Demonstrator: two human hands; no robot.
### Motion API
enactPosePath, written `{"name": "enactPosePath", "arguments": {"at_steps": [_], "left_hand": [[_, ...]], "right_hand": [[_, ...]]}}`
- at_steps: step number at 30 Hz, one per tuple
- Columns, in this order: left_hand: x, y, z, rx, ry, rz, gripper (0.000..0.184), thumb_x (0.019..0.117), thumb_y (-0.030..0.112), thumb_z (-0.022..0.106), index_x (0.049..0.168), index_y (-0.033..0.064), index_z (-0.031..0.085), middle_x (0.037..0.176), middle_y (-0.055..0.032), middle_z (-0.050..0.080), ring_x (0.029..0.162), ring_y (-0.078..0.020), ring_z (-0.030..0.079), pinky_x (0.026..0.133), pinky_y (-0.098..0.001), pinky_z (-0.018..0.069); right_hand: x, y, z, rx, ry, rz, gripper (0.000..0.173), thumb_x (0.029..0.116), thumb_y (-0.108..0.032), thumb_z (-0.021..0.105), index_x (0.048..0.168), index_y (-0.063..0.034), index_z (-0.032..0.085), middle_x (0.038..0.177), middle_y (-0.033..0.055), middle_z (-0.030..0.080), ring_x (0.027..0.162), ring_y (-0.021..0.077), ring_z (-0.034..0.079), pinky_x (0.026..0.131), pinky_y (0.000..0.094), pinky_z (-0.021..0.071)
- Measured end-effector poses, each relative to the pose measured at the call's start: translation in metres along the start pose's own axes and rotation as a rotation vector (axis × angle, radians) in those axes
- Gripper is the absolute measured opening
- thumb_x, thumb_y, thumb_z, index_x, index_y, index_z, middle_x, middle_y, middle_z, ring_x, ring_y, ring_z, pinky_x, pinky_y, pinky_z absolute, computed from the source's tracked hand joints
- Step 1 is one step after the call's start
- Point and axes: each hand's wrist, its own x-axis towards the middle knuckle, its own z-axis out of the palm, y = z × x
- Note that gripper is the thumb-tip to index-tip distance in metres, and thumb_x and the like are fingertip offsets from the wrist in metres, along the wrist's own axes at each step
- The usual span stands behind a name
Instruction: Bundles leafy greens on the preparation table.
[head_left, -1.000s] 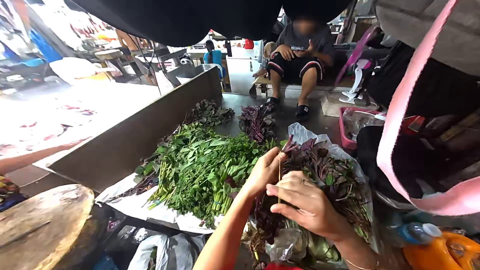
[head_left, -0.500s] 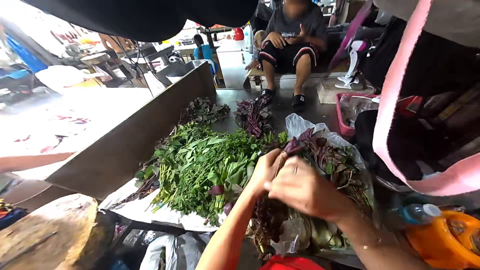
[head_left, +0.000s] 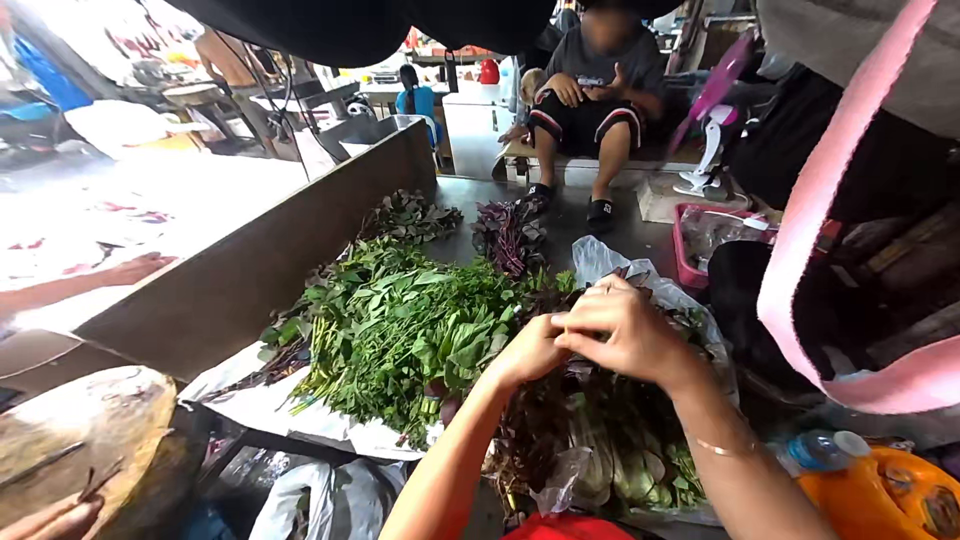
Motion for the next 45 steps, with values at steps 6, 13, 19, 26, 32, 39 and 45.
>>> {"name": "enactPosePath", "arguments": {"at_steps": [6,13,19,26,32,39,45], "left_hand": [[0.008,-0.009,0.002,-0.328,0.387,0.108,0.03,0.1092,0.017,0.041,0.1,0.0024,0.065,0.069,0.0042,0.058,0.057,-0.0026,0.053,0.056,-0.0197,0.0481],[-0.007,-0.002,0.002,0.001,0.107,0.139,0.03,0.1082,0.024,0.046,0.108,0.0033,0.068,0.072,0.0055,0.054,0.059,-0.0001,0.047,0.057,-0.0184,0.0425],[-0.006,0.002,0.014,0.074,-0.026,-0.019,0.024,0.1049,0.021,0.052,0.101,0.003,0.068,0.079,0.0036,0.061,0.068,0.0007,0.054,0.067,-0.0214,0.0487],[-0.009,-0.011,0.012,-0.363,0.324,0.143,0.028,0.1084,0.022,0.04,0.099,0.0102,0.064,0.066,0.0067,0.053,0.053,-0.0014,0.048,0.052,-0.0182,0.0449],[-0.028,-0.001,0.013,0.614,0.203,0.201,0.044,0.1032,0.042,0.046,0.108,0.0078,0.073,0.099,-0.0061,0.072,0.091,-0.0156,0.069,0.08,-0.0417,0.0563],[-0.023,-0.019,0.043,0.81,-0.001,0.048,0.062,0.1023,0.057,0.047,0.105,-0.0008,0.07,0.082,-0.0194,0.068,0.078,-0.0389,0.07,0.069,-0.0602,0.0557],[-0.01,-0.036,0.053,0.882,-0.171,-0.145,0.057,0.1071,0.05,0.043,0.099,0.0006,0.072,0.087,-0.0217,0.07,0.088,-0.0423,0.071,0.078,-0.0631,0.0535]], "right_hand": [[-0.03,-0.032,0.055,0.741,0.581,0.047,0.018,0.1018,-0.019,0.064,0.114,-0.0167,0.078,0.111,0.001,0.077,0.106,0.0112,0.071,0.095,0.0271,0.0576],[-0.028,0.037,0.031,1.127,0.508,0.444,0.057,0.084,-0.043,0.08,0.128,-0.0095,0.069,0.114,0.003,0.074,0.104,0.0149,0.07,0.093,0.0346,0.058],[-0.017,0.004,0.004,0.166,0.151,0.086,0.016,0.0896,-0.021,0.072,0.091,-0.0077,0.081,0.085,-0.0002,0.075,0.085,0.0076,0.068,0.096,0.0346,0.0505],[-0.043,-0.032,0.058,1.146,0.834,0.401,0.022,0.0991,-0.032,0.065,0.111,-0.0188,0.078,0.112,0.0,0.077,0.107,0.0118,0.071,0.098,0.0313,0.0564],[-0.043,-0.004,0.044,0.959,0.569,0.515,0.035,0.0885,-0.007,0.07,0.121,0.0044,0.068,0.107,0.0082,0.072,0.092,0.0108,0.069,0.081,0.029,0.0596],[-0.071,-0.001,0.058,0.984,0.621,0.862,0.022,0.0996,-0.008,0.061,0.115,0.0037,0.071,0.091,0.0071,0.073,0.077,0.0098,0.069,0.075,0.0283,0.06],[-0.111,0.018,0.053,0.616,0.311,0.818,0.032,0.0931,-0.008,0.067,0.122,0.0018,0.06,0.109,0.013,0.07,0.093,0.0174,0.07,0.084,0.0366,0.059]]}}
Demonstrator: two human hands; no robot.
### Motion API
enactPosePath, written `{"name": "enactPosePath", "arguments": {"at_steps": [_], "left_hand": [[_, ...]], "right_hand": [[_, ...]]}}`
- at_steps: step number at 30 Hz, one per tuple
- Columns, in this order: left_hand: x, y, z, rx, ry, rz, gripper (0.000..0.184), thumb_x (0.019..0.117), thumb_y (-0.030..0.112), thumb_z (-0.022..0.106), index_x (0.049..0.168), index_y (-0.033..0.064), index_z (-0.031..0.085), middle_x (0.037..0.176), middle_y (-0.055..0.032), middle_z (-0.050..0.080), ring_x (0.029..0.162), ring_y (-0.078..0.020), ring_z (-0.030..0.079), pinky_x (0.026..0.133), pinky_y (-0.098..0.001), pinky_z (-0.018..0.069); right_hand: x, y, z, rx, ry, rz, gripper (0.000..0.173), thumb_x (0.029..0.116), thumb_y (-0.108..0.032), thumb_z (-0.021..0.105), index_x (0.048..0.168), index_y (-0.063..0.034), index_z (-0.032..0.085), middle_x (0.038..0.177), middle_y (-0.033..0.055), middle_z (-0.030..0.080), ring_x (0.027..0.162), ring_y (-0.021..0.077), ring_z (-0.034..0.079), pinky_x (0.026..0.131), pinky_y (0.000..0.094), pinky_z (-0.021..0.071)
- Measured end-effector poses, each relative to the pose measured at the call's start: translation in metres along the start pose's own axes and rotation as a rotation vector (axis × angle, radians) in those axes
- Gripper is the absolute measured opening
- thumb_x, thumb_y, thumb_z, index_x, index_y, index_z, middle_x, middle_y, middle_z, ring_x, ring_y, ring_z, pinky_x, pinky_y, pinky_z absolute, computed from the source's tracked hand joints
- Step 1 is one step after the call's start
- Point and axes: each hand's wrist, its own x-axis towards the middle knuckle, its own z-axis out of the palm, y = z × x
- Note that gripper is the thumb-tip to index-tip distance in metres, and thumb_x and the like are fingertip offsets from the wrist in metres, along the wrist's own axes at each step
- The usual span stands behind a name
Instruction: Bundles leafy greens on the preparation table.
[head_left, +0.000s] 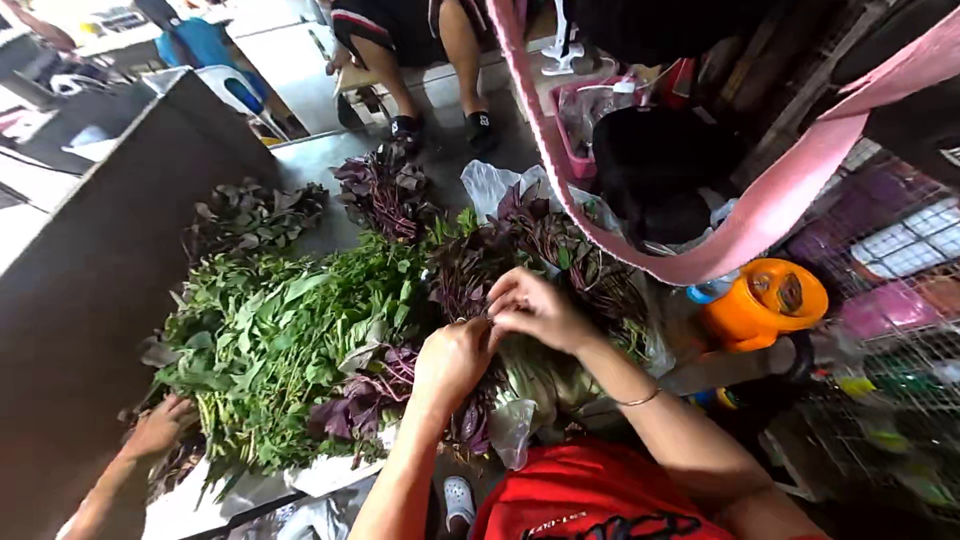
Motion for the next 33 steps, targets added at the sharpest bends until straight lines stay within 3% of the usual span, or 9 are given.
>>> {"name": "enactPosePath", "arguments": {"at_steps": [3,5,10,15,17,21,26,29,33], "left_hand": [[0.004,-0.007,-0.004,-0.131,-0.002,-0.008,0.054,0.109,0.046,0.038,0.112,0.0009,0.068,0.09,-0.0201,0.069,0.089,-0.0388,0.07,0.081,-0.0604,0.0533],[0.005,-0.008,-0.004,-0.225,0.055,0.076,0.044,0.1095,0.038,0.04,0.128,0.004,0.063,0.086,-0.017,0.068,0.082,-0.0352,0.069,0.076,-0.0565,0.0547],[0.012,0.001,-0.02,-0.291,0.188,0.227,0.032,0.1072,0.017,0.043,0.123,0.0058,0.068,0.09,-0.0104,0.071,0.076,-0.0213,0.069,0.074,-0.0416,0.0582],[0.009,0.012,-0.053,-0.262,0.232,0.224,0.042,0.1065,0.028,0.045,0.134,-0.001,0.059,0.123,-0.0185,0.066,0.113,-0.0275,0.066,0.097,-0.046,0.0529],[0.008,0.011,-0.058,-0.237,0.228,0.219,0.046,0.1073,0.032,0.05,0.136,-0.003,0.056,0.128,-0.0212,0.063,0.116,-0.0298,0.065,0.1,-0.0458,0.0523],[0.009,0.006,-0.058,-0.209,0.273,0.228,0.035,0.1084,0.022,0.048,0.128,-0.0045,0.061,0.123,-0.022,0.065,0.113,-0.0319,0.067,0.099,-0.0447,0.053],[0.006,0.0,-0.061,-0.299,0.261,0.188,0.033,0.1085,0.023,0.048,0.123,-0.0025,0.063,0.109,-0.0189,0.069,0.097,-0.029,0.069,0.089,-0.0462,0.0556],[0.005,-0.008,-0.064,-0.476,0.189,0.229,0.033,0.107,0.027,0.053,0.123,0.0,0.062,0.092,-0.0099,0.066,0.078,-0.0145,0.064,0.078,-0.0334,0.0552],[0.004,-0.008,-0.06,-0.663,0.215,0.302,0.028,0.1029,0.024,0.06,0.116,-0.0002,0.064,0.09,-0.0016,0.065,0.076,-0.0017,0.058,0.073,-0.0208,0.0508]], "right_hand": [[0.006,0.055,-0.056,-0.577,0.093,0.212,0.049,0.093,-0.014,0.073,0.136,-0.0016,0.056,0.135,0.0212,0.059,0.113,0.0331,0.065,0.094,0.0508,0.0552],[0.009,0.088,-0.067,-0.901,-0.03,0.472,0.058,0.0938,-0.017,0.071,0.145,-0.0013,0.051,0.145,0.0292,0.05,0.13,0.0457,0.054,0.105,0.0627,0.0457],[0.022,0.097,-0.051,-1.121,-0.199,0.547,0.081,0.0894,-0.006,0.071,0.158,0.0027,0.028,0.138,0.034,0.052,0.126,0.0507,0.055,0.1,0.0626,0.0479],[0.031,0.076,-0.05,-1.091,-0.125,0.622,0.073,0.0901,-0.009,0.067,0.152,0.008,0.033,0.135,0.0321,0.056,0.127,0.0464,0.056,0.102,0.0602,0.0472],[0.029,0.061,-0.057,-1.041,-0.093,0.63,0.066,0.0931,-0.013,0.064,0.149,0.0094,0.036,0.135,0.0333,0.056,0.128,0.0476,0.055,0.103,0.0631,0.0459],[0.018,0.042,-0.079,-0.931,-0.026,0.613,0.069,0.0934,-0.015,0.07,0.151,0.0057,0.038,0.14,0.0329,0.054,0.131,0.049,0.053,0.108,0.0654,0.0413],[0.002,0.051,-0.116,-0.635,0.063,0.572,0.051,0.1026,-0.005,0.051,0.152,0.001,0.04,0.144,0.0322,0.051,0.132,0.0449,0.052,0.11,0.06,0.0396],[-0.006,0.055,-0.129,-0.431,0.171,0.484,0.057,0.0978,0.002,0.045,0.154,0.0002,0.037,0.136,0.0326,0.054,0.119,0.0398,0.058,0.101,0.0523,0.0467],[-0.009,0.041,-0.13,-0.235,0.209,0.386,0.068,0.0922,0.004,0.041,0.159,-0.0035,0.03,0.147,0.0293,0.046,0.12,0.0303,0.058,0.098,0.042,0.0493]]}}
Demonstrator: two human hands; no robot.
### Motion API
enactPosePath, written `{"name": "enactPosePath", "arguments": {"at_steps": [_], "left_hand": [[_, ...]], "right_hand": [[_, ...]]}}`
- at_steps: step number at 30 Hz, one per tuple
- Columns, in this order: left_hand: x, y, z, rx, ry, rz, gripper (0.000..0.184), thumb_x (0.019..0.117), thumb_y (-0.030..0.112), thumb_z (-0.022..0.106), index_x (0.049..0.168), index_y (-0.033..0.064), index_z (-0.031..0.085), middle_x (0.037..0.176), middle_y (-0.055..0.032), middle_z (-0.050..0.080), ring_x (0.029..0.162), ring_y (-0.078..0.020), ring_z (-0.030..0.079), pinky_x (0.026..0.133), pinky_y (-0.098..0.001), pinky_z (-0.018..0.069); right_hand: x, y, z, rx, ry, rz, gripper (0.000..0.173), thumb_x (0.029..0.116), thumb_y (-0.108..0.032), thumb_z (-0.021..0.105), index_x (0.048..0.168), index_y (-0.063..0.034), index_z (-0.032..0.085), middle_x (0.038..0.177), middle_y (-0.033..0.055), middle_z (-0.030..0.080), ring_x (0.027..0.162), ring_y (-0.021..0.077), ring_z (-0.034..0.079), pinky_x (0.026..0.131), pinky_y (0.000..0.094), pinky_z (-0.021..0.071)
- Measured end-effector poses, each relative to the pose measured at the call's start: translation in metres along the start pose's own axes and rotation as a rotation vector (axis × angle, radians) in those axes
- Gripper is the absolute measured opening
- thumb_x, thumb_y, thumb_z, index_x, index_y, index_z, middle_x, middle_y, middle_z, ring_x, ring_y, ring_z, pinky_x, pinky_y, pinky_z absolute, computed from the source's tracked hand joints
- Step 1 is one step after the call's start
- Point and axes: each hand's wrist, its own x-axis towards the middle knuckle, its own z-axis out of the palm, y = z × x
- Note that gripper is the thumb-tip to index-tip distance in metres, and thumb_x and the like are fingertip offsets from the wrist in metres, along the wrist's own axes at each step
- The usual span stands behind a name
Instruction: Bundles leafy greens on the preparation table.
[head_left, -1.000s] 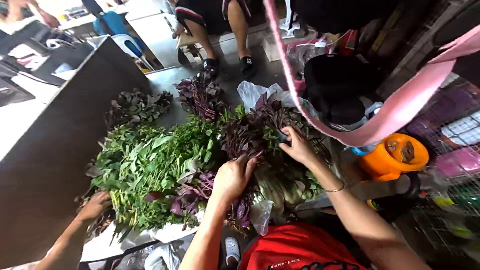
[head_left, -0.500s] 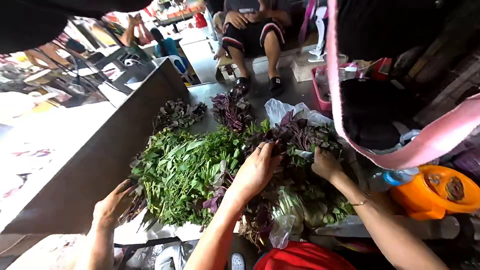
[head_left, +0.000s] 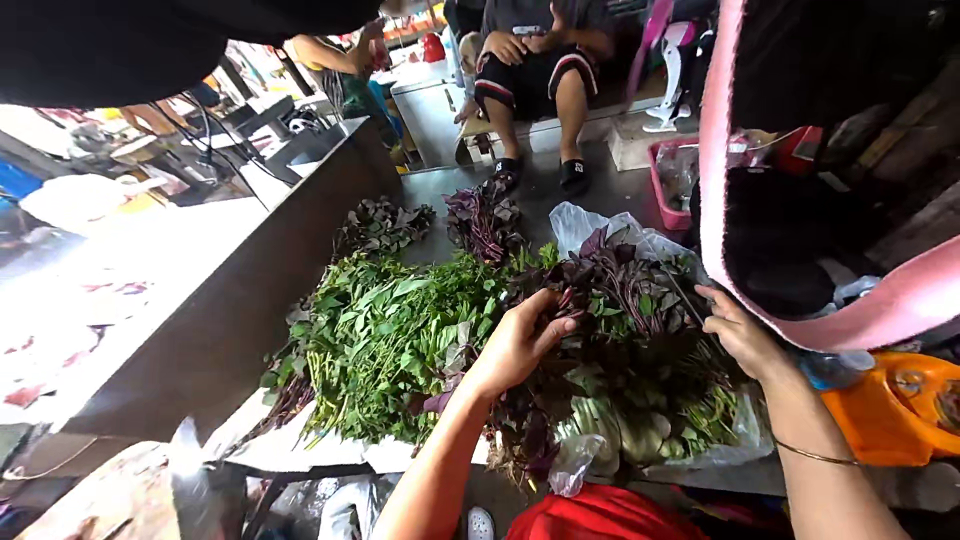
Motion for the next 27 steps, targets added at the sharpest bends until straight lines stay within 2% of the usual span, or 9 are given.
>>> {"name": "enactPosePath", "arguments": {"at_steps": [2,5,8,10,12,15,17,22,27], "left_hand": [[0.001,-0.005,0.007,-0.148,0.027,0.01,0.022,0.1005,0.02,0.062,0.112,0.0012,0.064,0.09,0.0012,0.066,0.077,-0.0013,0.061,0.074,-0.0214,0.0539],[0.006,-0.011,0.019,-0.377,0.035,0.01,0.013,0.0974,0.011,0.065,0.107,0.0022,0.063,0.09,0.0017,0.068,0.078,-0.0056,0.066,0.076,-0.0264,0.0583],[0.01,-0.015,0.031,-0.44,0.062,-0.005,0.011,0.0969,0.007,0.065,0.106,0.002,0.063,0.087,0.001,0.069,0.076,-0.0075,0.068,0.075,-0.0276,0.0593],[0.011,-0.018,0.037,-0.429,0.093,-0.016,0.01,0.0965,0.007,0.065,0.105,0.002,0.063,0.084,0.0007,0.069,0.072,-0.0074,0.067,0.071,-0.0264,0.0589],[0.014,-0.022,0.042,-0.374,0.112,-0.008,0.012,0.0968,0.009,0.066,0.105,0.001,0.064,0.084,0.0001,0.069,0.07,-0.0066,0.066,0.069,-0.0252,0.0586],[0.017,-0.03,0.051,-0.239,0.131,0.042,0.017,0.0971,0.013,0.068,0.107,-0.0001,0.067,0.081,-0.0005,0.069,0.066,-0.0044,0.064,0.065,-0.0224,0.0568],[0.018,-0.033,0.058,-0.116,0.165,0.104,0.02,0.0973,0.015,0.069,0.107,-0.0017,0.069,0.083,-0.004,0.07,0.067,-0.0057,0.065,0.066,-0.0234,0.0578],[0.01,-0.02,0.064,0.365,0.201,0.128,0.034,0.1044,0.019,0.055,0.124,-0.0062,0.065,0.105,-0.0204,0.072,0.096,-0.0305,0.073,0.088,-0.0442,0.0581],[0.009,-0.018,0.061,0.383,0.134,0.11,0.038,0.1086,0.017,0.043,0.131,-0.009,0.06,0.11,-0.0247,0.07,0.1,-0.0349,0.071,0.091,-0.0455,0.0561]], "right_hand": [[0.004,0.0,0.0,0.09,-0.026,0.001,0.066,0.0917,0.002,0.039,0.157,-0.0043,0.033,0.148,0.0246,0.046,0.121,0.0254,0.058,0.099,0.0392,0.049],[0.02,0.012,0.004,0.253,-0.019,0.071,0.057,0.0949,-0.006,0.038,0.152,-0.0065,0.043,0.14,0.015,0.056,0.113,0.0181,0.062,0.094,0.036,0.0523],[0.031,0.01,0.014,0.158,0.083,0.084,0.045,0.1041,-0.019,0.056,0.143,0.003,0.048,0.124,0.0189,0.062,0.107,0.022,0.063,0.095,0.0402,0.0519],[0.028,-0.005,0.02,-0.092,0.129,-0.006,0.051,0.101,-0.019,0.065,0.141,0.0077,0.048,0.124,0.0277,0.062,0.107,0.0325,0.066,0.098,0.0489,0.0525],[0.009,-0.037,0.028,-0.215,0.115,-0.097,0.052,0.1008,-0.019,0.065,0.142,0.0092,0.049,0.122,0.0317,0.063,0.108,0.0384,0.067,0.099,0.055,0.0514],[-0.027,-0.082,0.055,0.001,0.037,-0.234,0.039,0.0985,-0.018,0.067,0.129,0.0042,0.057,0.097,0.0124,0.07,0.077,0.0166,0.069,0.073,0.035,0.0602],[-0.042,-0.095,0.076,0.236,0.016,-0.311,0.042,0.0915,-0.014,0.072,0.129,0.0021,0.06,0.093,0.0053,0.072,0.067,0.0092,0.066,0.064,0.0274,0.0592],[-0.041,-0.098,0.099,0.423,0.126,-0.422,0.048,0.0846,-0.004,0.076,0.129,0.0022,0.058,0.096,0.0031,0.074,0.072,0.0085,0.07,0.066,0.0246,0.0612],[-0.037,-0.1,0.096,0.435,0.07,-0.547,0.056,0.0824,-0.004,0.077,0.134,0.0037,0.055,0.098,0.0021,0.074,0.079,0.0101,0.072,0.072,0.0269,0.0629]]}}
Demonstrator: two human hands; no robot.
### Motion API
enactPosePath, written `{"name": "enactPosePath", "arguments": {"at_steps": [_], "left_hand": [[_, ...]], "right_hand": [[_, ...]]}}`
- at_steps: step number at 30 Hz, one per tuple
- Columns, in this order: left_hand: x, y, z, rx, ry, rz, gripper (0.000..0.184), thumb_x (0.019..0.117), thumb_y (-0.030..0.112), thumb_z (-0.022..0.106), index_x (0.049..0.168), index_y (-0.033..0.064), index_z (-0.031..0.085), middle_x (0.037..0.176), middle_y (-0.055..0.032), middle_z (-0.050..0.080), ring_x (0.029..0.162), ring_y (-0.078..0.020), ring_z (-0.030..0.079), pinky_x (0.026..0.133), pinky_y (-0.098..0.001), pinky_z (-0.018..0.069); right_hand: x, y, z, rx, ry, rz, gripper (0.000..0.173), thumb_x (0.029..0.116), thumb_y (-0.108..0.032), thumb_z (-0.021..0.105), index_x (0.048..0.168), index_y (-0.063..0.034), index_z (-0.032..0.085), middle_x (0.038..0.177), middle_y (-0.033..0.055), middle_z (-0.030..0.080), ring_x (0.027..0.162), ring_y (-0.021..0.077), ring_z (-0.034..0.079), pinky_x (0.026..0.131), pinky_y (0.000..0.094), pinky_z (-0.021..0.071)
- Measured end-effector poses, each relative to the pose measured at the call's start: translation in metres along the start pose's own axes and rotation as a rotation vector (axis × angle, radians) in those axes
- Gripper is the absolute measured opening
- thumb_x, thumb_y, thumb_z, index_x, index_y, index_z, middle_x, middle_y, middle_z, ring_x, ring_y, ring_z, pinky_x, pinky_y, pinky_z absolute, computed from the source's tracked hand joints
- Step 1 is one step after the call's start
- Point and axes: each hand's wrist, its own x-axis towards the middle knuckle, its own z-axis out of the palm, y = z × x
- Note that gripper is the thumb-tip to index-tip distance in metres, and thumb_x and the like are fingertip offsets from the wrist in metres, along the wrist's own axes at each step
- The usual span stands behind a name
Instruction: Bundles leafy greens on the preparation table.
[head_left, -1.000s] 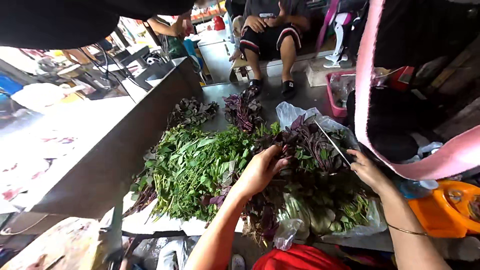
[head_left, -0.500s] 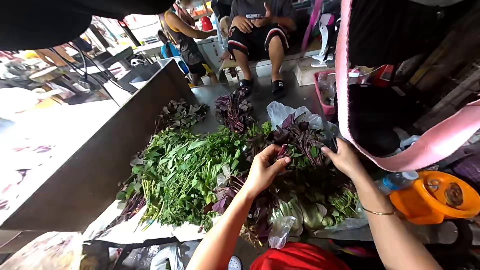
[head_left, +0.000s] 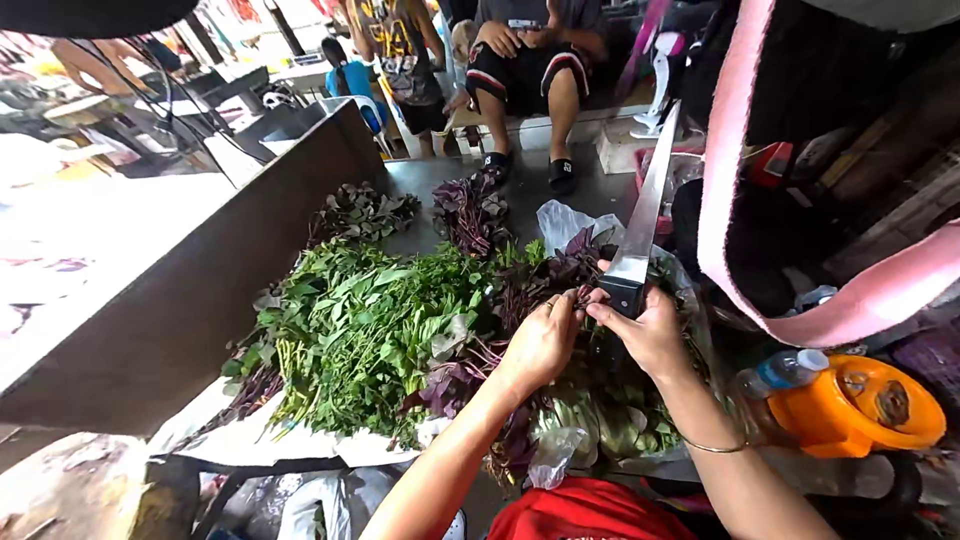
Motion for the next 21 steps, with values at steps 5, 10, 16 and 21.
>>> {"name": "enactPosePath", "arguments": {"at_steps": [5,10,16,21], "left_hand": [[0.001,0.002,-0.01,-0.057,-0.04,-0.039,0.039,0.1096,0.019,0.041,0.127,-0.0098,0.061,0.111,-0.0254,0.069,0.103,-0.0349,0.07,0.094,-0.0452,0.0547],[-0.001,0.003,-0.013,0.011,0.008,-0.06,0.035,0.1088,0.019,0.043,0.111,-0.0078,0.065,0.088,-0.0205,0.068,0.083,-0.0333,0.07,0.079,-0.0473,0.0567],[0.001,-0.001,-0.019,-0.146,-0.016,-0.121,0.037,0.1095,0.02,0.039,0.102,-0.0062,0.064,0.082,-0.0158,0.063,0.08,-0.0266,0.065,0.077,-0.044,0.0534],[-0.001,-0.006,-0.016,-0.15,-0.007,-0.067,0.034,0.1086,0.018,0.042,0.103,-0.0058,0.066,0.083,-0.0161,0.065,0.082,-0.026,0.067,0.079,-0.0435,0.0546]], "right_hand": [[0.005,-0.001,0.005,-0.091,-0.017,-0.141,0.053,0.0833,-0.007,0.078,0.13,0.0073,0.056,0.1,0.0009,0.074,0.086,0.0049,0.072,0.08,0.0239,0.0623],[0.006,0.004,0.0,-0.371,0.012,-0.223,0.047,0.0912,-0.027,0.076,0.123,0.0053,0.064,0.1,0.0056,0.074,0.089,0.0035,0.07,0.085,0.0248,0.0594],[-0.026,0.008,0.002,-0.487,-0.035,-0.269,0.032,0.0953,-0.016,0.063,0.119,0.0041,0.07,0.108,0.0137,0.074,0.091,0.0099,0.071,0.084,0.027,0.0587],[-0.037,0.005,0.016,-0.621,-0.051,-0.217,0.041,0.0939,-0.014,0.059,0.13,0.0029,0.066,0.115,0.0163,0.074,0.097,0.0208,0.073,0.087,0.036,0.0593]]}}
